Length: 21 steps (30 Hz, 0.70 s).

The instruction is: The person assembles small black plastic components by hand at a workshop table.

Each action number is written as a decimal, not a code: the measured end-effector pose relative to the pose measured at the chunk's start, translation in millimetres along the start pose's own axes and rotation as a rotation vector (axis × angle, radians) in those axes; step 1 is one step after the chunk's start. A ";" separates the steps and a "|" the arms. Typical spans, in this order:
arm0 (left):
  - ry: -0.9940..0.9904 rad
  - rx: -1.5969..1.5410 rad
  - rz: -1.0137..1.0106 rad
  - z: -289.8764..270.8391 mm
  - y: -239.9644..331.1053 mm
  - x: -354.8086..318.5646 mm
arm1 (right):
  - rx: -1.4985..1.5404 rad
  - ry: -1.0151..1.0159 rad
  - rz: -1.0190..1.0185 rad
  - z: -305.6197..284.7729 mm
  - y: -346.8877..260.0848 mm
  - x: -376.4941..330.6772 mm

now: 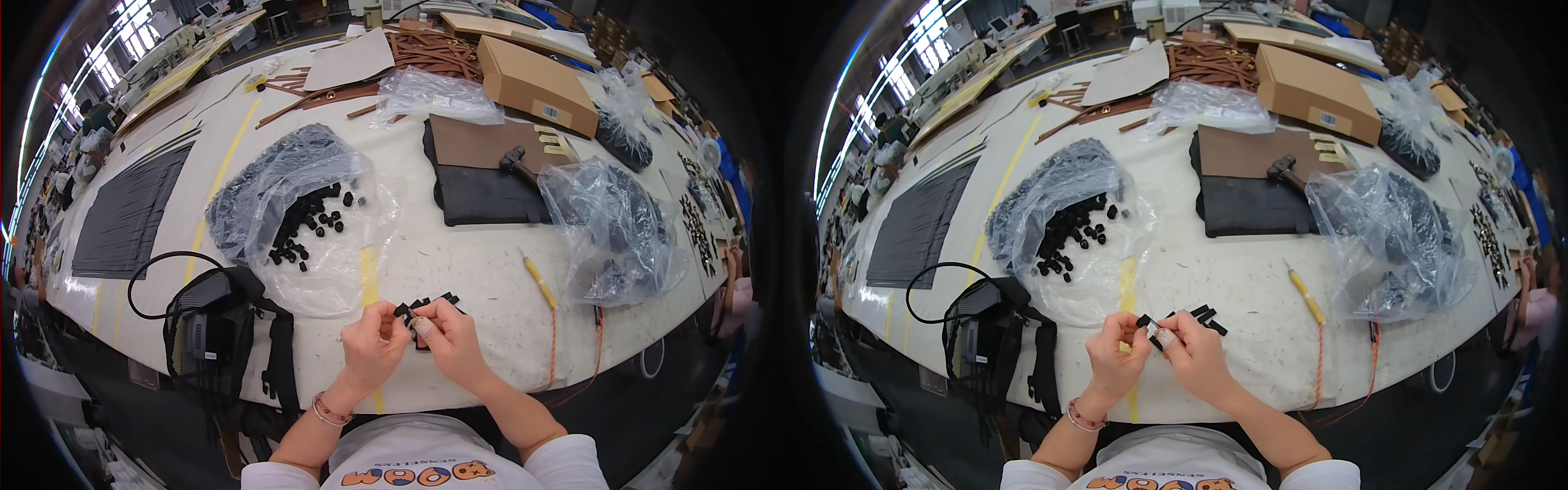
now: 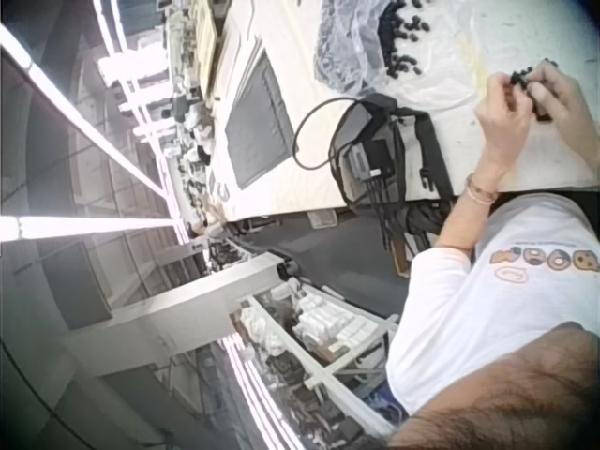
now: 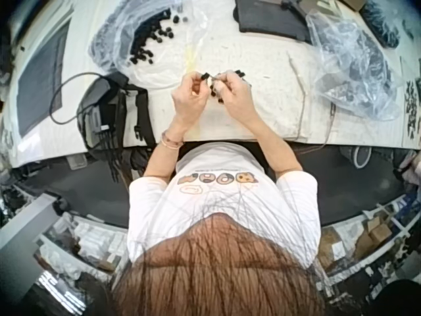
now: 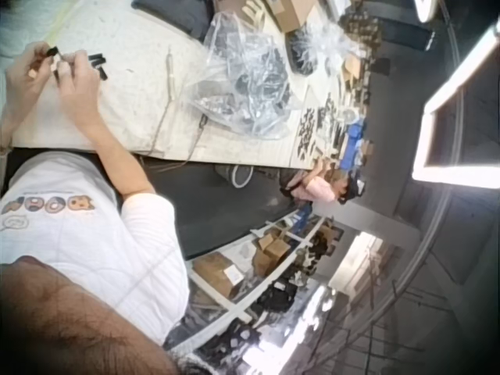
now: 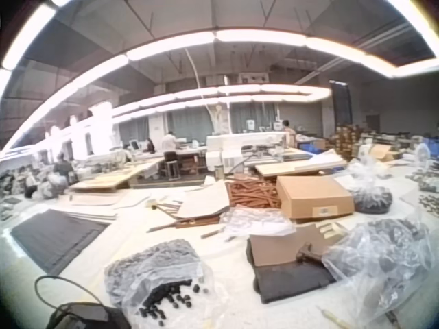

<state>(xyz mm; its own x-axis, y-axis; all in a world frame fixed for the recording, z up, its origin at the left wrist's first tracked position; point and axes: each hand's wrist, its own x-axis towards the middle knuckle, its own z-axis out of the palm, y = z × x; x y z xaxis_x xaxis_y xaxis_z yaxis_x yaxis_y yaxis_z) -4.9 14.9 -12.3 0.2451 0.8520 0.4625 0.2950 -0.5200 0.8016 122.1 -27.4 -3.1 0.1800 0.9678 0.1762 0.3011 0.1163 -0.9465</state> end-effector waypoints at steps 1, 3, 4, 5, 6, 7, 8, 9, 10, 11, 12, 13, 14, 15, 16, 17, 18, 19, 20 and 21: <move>-0.006 0.056 0.072 -1.5 -1.6 3.3 | 0.271 -0.044 0.163 -0.6 1.2 1.9; 0.053 0.169 -0.026 -17.8 -6.6 21.0 | 0.158 -0.075 0.184 -13.4 -3.7 10.1; 0.113 0.282 -0.122 -27.3 -9.0 29.9 | 0.045 -0.105 0.202 -24.1 -7.2 15.8; 0.113 0.282 -0.125 -36.6 -10.1 36.6 | -0.228 -0.112 0.167 -38.3 -11.0 22.1; 0.100 0.317 -0.164 -44.6 -10.3 42.8 | -0.230 -0.113 0.167 -48.3 -6.0 27.2; 0.087 0.352 -0.202 -47.9 -10.5 45.4 | -0.403 -0.102 0.145 -55.8 2.1 32.1; 0.086 0.350 -0.201 -44.1 -10.5 42.3 | -0.578 -0.087 0.122 -59.7 9.1 36.8; -0.083 0.334 -0.164 -38.6 -9.2 34.4 | -0.578 -0.087 0.121 -60.0 12.3 40.5; -0.252 0.318 -0.127 -32.8 -8.8 26.8 | -0.584 -0.143 0.105 -59.8 15.3 43.8; -0.307 0.332 -0.060 -26.2 -10.8 20.6 | -0.592 -0.196 0.093 -59.9 18.1 45.8; -0.307 0.329 -0.059 -22.1 -8.8 16.6 | -0.594 -0.195 0.094 -58.5 20.7 47.9; -0.353 0.356 -0.062 -18.5 -6.7 13.5 | -0.595 -0.255 0.112 -55.9 22.7 50.0; -0.398 0.384 -0.065 -16.3 -5.7 11.8 | -0.595 -0.316 0.130 -54.1 24.5 52.1; -0.398 0.383 -0.065 -15.4 -4.7 11.3 | -0.595 -0.316 0.130 -53.7 25.0 54.4; -0.399 0.380 -0.068 -15.0 -3.1 11.0 | -0.627 -0.358 0.160 -53.9 25.1 56.6; -0.401 0.377 -0.068 -15.2 -2.4 11.5 | -0.659 -0.397 0.190 -53.7 25.7 58.2; -0.402 0.376 -0.065 -15.4 -2.4 11.9 | -0.660 -0.394 0.190 -53.9 28.8 58.3; -0.399 0.311 -0.083 -15.7 -2.5 12.2 | -0.660 -0.373 0.161 -54.6 33.4 57.4; -0.389 0.250 -0.105 -16.6 -3.0 11.7 | -0.657 -0.359 0.127 -53.4 36.2 57.0; -0.385 0.253 -0.106 -15.8 -4.0 10.1 | -0.656 -0.362 0.123 -52.3 35.1 54.8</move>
<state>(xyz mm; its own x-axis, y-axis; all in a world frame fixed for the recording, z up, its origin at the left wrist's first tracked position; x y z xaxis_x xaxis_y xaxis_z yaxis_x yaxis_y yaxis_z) -18.2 26.5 -4.8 0.5121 0.8419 0.1704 0.5407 -0.4701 0.6976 191.5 18.0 -12.5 -0.0363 0.9913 -0.1269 0.8145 -0.0442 -0.5784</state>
